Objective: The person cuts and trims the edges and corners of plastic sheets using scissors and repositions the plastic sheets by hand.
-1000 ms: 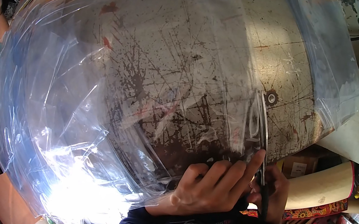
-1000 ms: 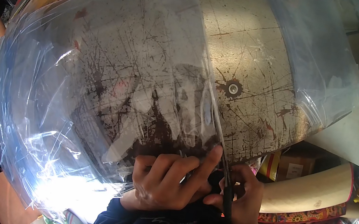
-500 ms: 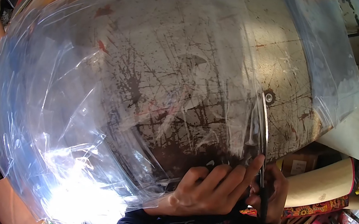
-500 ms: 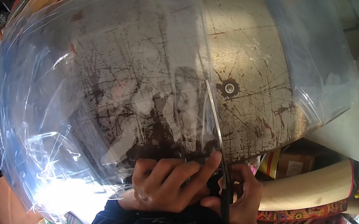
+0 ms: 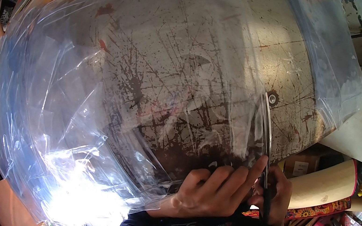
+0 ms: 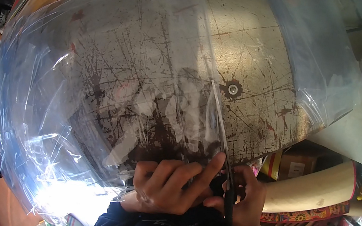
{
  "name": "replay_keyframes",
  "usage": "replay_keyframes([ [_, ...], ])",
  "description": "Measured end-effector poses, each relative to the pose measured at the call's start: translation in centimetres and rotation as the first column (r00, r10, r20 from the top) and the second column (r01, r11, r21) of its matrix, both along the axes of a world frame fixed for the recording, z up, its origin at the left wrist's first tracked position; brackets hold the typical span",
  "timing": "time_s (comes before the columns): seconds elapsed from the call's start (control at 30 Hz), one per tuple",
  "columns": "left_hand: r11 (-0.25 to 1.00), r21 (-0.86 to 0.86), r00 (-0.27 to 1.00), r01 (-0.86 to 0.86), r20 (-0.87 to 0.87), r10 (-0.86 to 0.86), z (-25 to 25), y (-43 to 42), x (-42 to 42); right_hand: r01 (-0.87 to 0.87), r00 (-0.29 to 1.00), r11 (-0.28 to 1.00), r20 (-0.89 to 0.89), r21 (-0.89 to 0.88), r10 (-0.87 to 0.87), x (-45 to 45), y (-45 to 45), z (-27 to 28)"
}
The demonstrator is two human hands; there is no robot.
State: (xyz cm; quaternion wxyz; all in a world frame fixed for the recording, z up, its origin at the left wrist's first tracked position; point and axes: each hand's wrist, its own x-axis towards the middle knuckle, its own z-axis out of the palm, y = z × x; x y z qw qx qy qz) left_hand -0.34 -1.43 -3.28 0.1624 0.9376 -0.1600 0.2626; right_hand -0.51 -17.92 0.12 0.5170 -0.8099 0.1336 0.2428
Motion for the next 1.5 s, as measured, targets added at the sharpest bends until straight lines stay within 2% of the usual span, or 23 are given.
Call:
replay_keyframes([
  [0.1,0.999,-0.032,1.000,-0.013,-0.019,0.012,0.2,0.0,0.0,0.052,0.999,0.998,-0.017,0.040,-0.051,-0.3,0.1,0.0],
  [0.17,0.999,-0.030,1.000,-0.012,0.000,0.012,0.1,0.0,0.0,0.122,0.992,0.973,0.009,0.198,-0.126,-0.6,-0.3,-0.2],
  [0.3,0.998,-0.061,0.999,-0.026,0.028,0.027,0.0,-0.1,0.0,0.104,0.992,0.986,0.055,0.128,-0.112,0.8,-1.9,1.5],
  [0.37,0.997,-0.076,0.999,-0.030,0.040,0.034,-0.2,-0.2,-0.1,0.071,0.934,0.990,0.357,-0.118,-0.024,2.0,-3.0,1.3],
  [0.4,0.995,-0.089,0.998,-0.038,0.046,0.042,-0.2,-0.2,-0.1,0.074,0.931,0.990,0.363,-0.118,-0.027,2.7,-2.7,1.6],
  [0.47,0.996,-0.085,0.998,-0.030,0.046,0.034,0.1,0.1,-0.2,0.075,0.849,0.915,0.507,-0.396,0.150,4.0,-1.6,2.3],
  [0.57,0.997,-0.076,0.998,-0.021,0.052,0.025,0.1,0.4,-0.3,0.055,0.822,0.871,0.517,-0.488,0.238,5.7,-0.7,1.6],
  [0.6,0.997,-0.077,0.998,-0.017,0.057,0.021,0.0,0.4,-0.3,0.025,0.743,0.832,0.567,-0.555,0.356,6.1,-0.7,1.2],
  [0.63,0.997,-0.076,0.998,-0.023,0.064,0.027,0.0,0.5,-0.3,0.024,0.736,0.832,0.573,-0.554,0.360,6.5,-0.7,1.3],
  [0.7,0.997,-0.073,0.997,-0.012,0.072,0.017,0.0,0.5,-0.3,0.043,0.589,0.636,0.533,-0.771,0.607,7.0,-0.6,1.4],
  [0.73,0.997,-0.073,0.997,-0.016,0.075,0.022,0.0,0.5,-0.3,0.042,0.585,0.636,0.536,-0.770,0.609,7.1,-0.3,1.8],
  [0.8,0.998,-0.063,0.996,-0.017,0.087,0.022,0.1,0.5,-0.3,0.008,0.620,0.481,0.382,-0.877,0.685,7.0,0.3,2.7],
  [0.93,0.999,-0.052,0.994,0.000,0.108,0.006,0.0,0.7,-0.3,-0.010,0.571,0.395,0.319,-0.919,0.757,7.2,0.3,3.0],
  [1.0,0.999,-0.050,0.994,0.010,0.111,-0.004,-0.1,0.7,-0.3,-0.054,0.421,0.465,0.402,-0.884,0.813,7.9,0.5,4.1],
  [1.03,0.999,-0.051,0.994,0.008,0.113,-0.002,0.0,0.7,-0.2,-0.104,0.394,0.529,0.454,-0.842,0.799,8.4,1.0,4.8],
  [1.1,0.999,-0.050,0.994,0.014,0.112,-0.009,0.1,0.8,-0.1,-0.226,0.016,0.556,0.567,-0.800,0.823,9.9,1.4,5.2],
  [1.13,0.999,-0.050,0.994,0.014,0.112,-0.008,0.1,0.9,-0.1,-0.227,0.016,0.555,0.567,-0.800,0.823,10.3,1.4,5.0],
  [1.2,0.998,-0.058,0.994,0.032,0.109,-0.025,0.2,1.0,0.0,-0.301,-0.257,0.391,0.468,-0.870,0.845,10.8,1.3,4.3],
  [1.3,0.999,-0.035,0.993,0.027,0.116,-0.023,0.1,0.9,0.1,-0.266,-0.276,0.421,0.487,-0.867,0.829,11.2,1.3,3.7],
  [1.5,0.999,-0.032,0.990,0.009,0.141,-0.005,-0.4,0.7,-0.1,-0.289,-0.350,0.379,0.465,-0.879,0.813,11.8,1.2,3.6],
])
